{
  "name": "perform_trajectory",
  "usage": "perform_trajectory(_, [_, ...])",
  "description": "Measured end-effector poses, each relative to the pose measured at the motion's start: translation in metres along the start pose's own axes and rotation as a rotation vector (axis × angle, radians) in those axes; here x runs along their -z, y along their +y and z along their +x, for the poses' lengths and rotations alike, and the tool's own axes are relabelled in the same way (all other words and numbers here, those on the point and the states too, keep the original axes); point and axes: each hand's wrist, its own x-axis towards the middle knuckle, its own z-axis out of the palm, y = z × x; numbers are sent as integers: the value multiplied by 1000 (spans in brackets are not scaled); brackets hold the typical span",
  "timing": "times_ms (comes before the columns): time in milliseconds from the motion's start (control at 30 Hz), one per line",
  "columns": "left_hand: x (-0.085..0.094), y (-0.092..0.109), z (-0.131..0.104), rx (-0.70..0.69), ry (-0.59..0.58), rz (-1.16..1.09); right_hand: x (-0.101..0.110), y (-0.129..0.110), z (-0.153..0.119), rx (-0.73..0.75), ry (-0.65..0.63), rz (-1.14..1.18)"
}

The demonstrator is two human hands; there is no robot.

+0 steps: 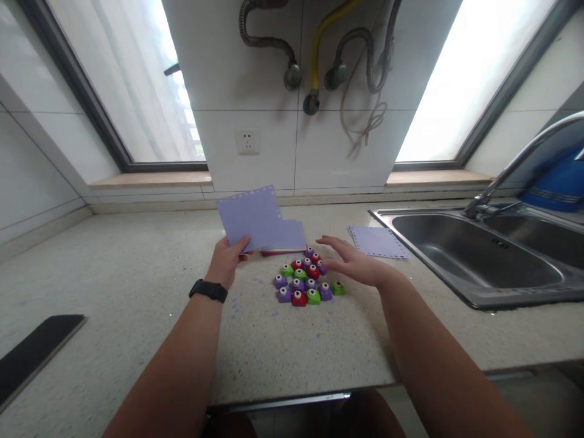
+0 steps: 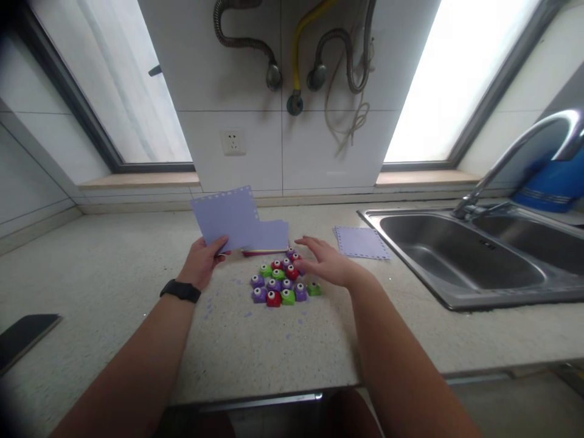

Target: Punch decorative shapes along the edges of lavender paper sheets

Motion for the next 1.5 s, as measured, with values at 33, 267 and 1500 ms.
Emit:
perform_trajectory(33, [0,-1,1,1,6,-3,-3,5,-4,15,-72,-36])
perform_trajectory(267, [-1,-1,1,17,12,-17,-35,15,-10,138,-209,-119])
perform_trajectory(1500, [-4,-8,7,12,22,-86,-52,-21,55,-43,277,173])
